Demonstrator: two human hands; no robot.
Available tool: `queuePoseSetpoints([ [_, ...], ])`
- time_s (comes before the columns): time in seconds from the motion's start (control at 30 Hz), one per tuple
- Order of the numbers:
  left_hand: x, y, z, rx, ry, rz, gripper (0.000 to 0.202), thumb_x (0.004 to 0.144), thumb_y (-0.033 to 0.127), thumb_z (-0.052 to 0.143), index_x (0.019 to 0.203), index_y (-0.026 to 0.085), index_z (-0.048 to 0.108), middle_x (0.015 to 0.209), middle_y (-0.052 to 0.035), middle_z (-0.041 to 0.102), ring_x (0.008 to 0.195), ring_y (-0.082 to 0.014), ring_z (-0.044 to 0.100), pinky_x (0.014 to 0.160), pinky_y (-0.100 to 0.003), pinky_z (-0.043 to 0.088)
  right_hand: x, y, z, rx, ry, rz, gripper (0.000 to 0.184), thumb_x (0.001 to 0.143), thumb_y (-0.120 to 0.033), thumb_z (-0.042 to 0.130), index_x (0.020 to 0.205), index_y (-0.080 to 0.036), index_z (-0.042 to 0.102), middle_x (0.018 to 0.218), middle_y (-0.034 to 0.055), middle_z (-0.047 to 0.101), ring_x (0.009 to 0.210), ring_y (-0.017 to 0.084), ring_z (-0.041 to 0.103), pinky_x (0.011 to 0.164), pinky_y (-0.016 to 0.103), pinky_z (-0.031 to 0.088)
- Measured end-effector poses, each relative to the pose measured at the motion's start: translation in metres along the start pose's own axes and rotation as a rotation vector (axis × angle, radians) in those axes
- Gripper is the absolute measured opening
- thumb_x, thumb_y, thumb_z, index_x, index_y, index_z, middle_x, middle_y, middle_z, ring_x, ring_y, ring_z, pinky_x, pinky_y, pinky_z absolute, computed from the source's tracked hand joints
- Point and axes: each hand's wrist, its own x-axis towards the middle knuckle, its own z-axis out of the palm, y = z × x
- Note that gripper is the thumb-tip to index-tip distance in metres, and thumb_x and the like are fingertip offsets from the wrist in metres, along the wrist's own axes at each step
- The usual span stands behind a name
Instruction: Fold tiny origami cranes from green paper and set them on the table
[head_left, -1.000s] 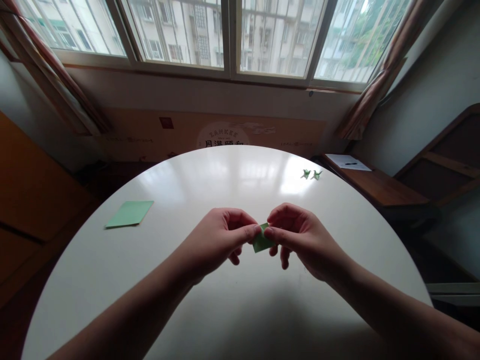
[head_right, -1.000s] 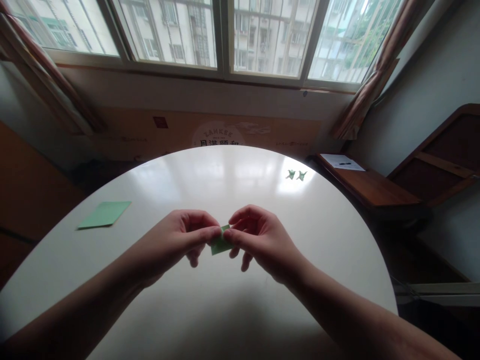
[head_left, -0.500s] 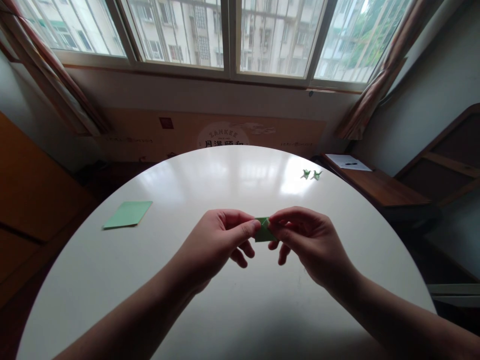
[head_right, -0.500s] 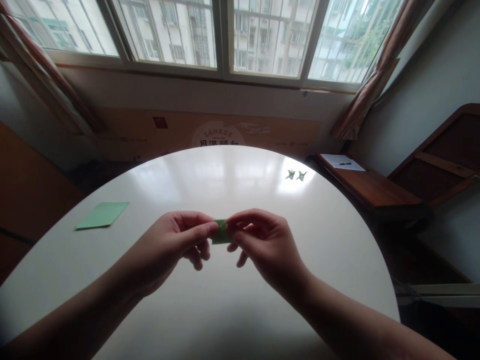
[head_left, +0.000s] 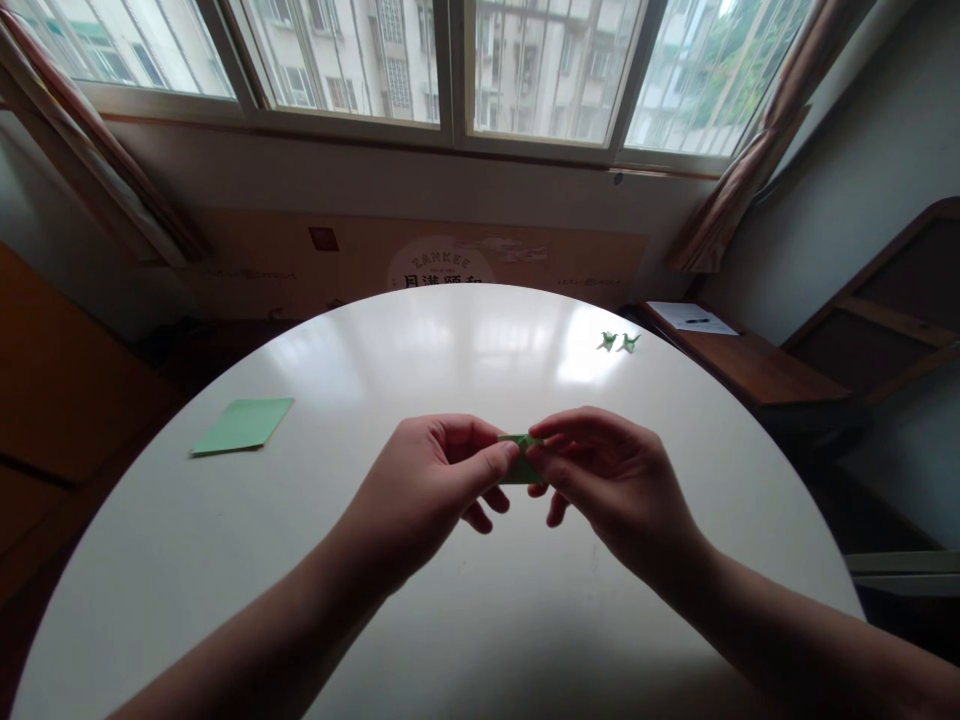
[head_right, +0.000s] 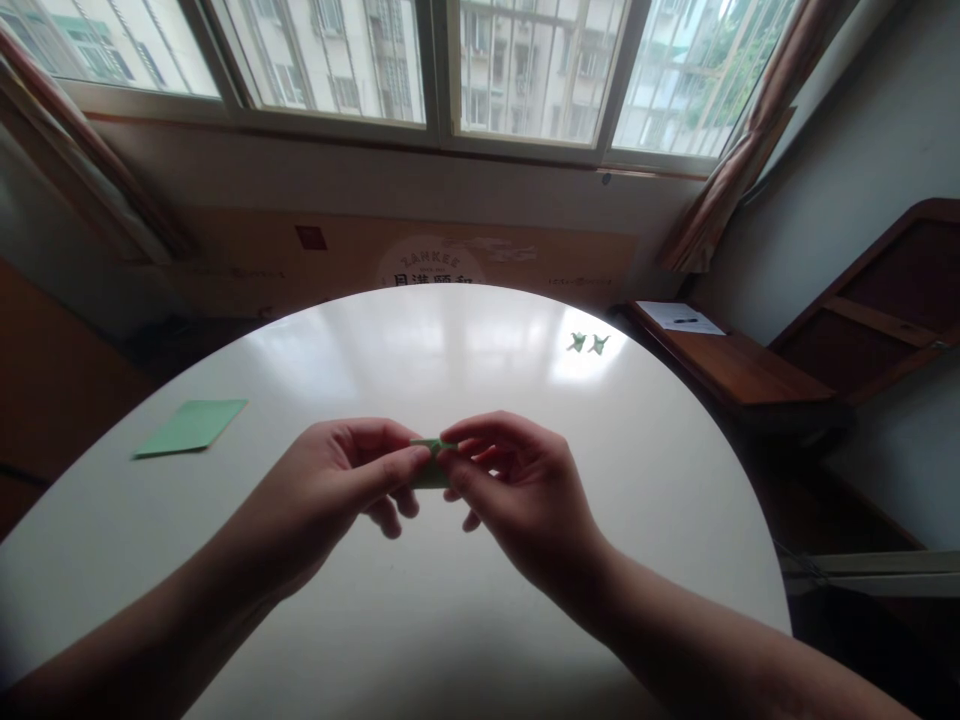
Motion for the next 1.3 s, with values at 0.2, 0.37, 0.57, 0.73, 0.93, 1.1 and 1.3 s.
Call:
queuePoseSetpoints([
  [0.2, 0.0000, -0.0001, 0.0000, -0.002, 0.035, -0.022, 0.016, 0.078, 0.028, 0.072, 0.071, 0.014, 0.070, 0.059, -0.0006, 0.066, 0.051, -0.0112, 0.059, 0.041, -0.016, 0.046, 0.0031, -0.0005, -0.0018, 0.086, -0.120, 0.214, 0.024, 0.083, -0.036, 0.076, 0.095, -0.018, 0.064, 0.076, 0.0020, 0.069, 0.064, 0.017, 0.068, 0.039, 0.021, 0.054],
  [0.37, 0.0020, -0.0028, 0.0023, 0.075, 0.046, 0.010, 0.017, 0.078, 0.027, 0.071, 0.066, 0.015, 0.069, 0.054, 0.0009, 0.063, 0.050, -0.0109, 0.056, 0.040, -0.017, 0.045, 0.0041, 0.0007, -0.0014, 0.073, -0.145, 0.273, 0.023, 0.085, -0.036, 0.072, 0.079, -0.015, 0.065, 0.068, 0.0012, 0.064, 0.058, 0.016, 0.065, 0.037, 0.020, 0.052],
  [0.57, 0.0037, -0.0067, 0.0036, 0.107, 0.040, 0.013, 0.018, 0.080, 0.028, 0.069, 0.066, 0.016, 0.067, 0.054, 0.0012, 0.063, 0.050, -0.0107, 0.056, 0.042, -0.017, 0.045, 0.0027, 0.0031, 0.0002, 0.067, -0.142, 0.270, 0.019, 0.088, -0.032, 0.068, 0.078, -0.016, 0.062, 0.064, -0.0003, 0.061, 0.055, 0.015, 0.062, 0.035, 0.019, 0.050],
  [0.73, 0.0021, -0.0058, 0.0041, 0.143, 0.059, 0.007, 0.020, 0.079, 0.028, 0.069, 0.064, 0.016, 0.064, 0.052, 0.0019, 0.061, 0.048, -0.0102, 0.054, 0.042, -0.017, 0.044, 0.0036, 0.0035, 0.0017, 0.026, -0.137, 0.252, 0.019, 0.089, -0.033, 0.066, 0.080, -0.018, 0.059, 0.064, -0.0015, 0.059, 0.055, 0.015, 0.062, 0.033, 0.018, 0.047],
  [0.93, 0.0029, -0.0055, 0.0051, 0.149, 0.044, -0.009, 0.020, 0.078, 0.027, 0.068, 0.062, 0.016, 0.063, 0.052, 0.0016, 0.060, 0.048, -0.0107, 0.054, 0.042, -0.018, 0.044, 0.0044, 0.0042, 0.0027, -0.029, -0.125, 0.228, 0.019, 0.091, -0.034, 0.062, 0.081, -0.018, 0.060, 0.062, -0.0020, 0.057, 0.052, 0.013, 0.059, 0.032, 0.017, 0.046],
  [1.1, 0.0044, -0.0054, 0.0039, 0.068, 0.077, -0.040, 0.021, 0.074, 0.029, 0.070, 0.060, 0.016, 0.062, 0.050, 0.0019, 0.058, 0.047, -0.0107, 0.052, 0.040, -0.018, 0.041, 0.0051, 0.0024, 0.0008, -0.027, -0.147, 0.268, 0.026, 0.094, -0.040, 0.056, 0.081, -0.017, 0.059, 0.066, -0.0016, 0.056, 0.054, 0.013, 0.060, 0.032, 0.016, 0.044],
  [1.3, 0.0047, -0.0043, 0.0039, 0.030, 0.092, -0.064, 0.021, 0.071, 0.030, 0.072, 0.060, 0.016, 0.061, 0.049, 0.0023, 0.057, 0.046, -0.0101, 0.050, 0.040, -0.018, 0.039, 0.0050, 0.0012, 0.0000, -0.065, -0.265, 0.321, 0.018, 0.089, -0.032, 0.063, 0.081, -0.017, 0.058, 0.072, 0.0003, 0.062, 0.054, 0.012, 0.060, 0.032, 0.015, 0.044],
])
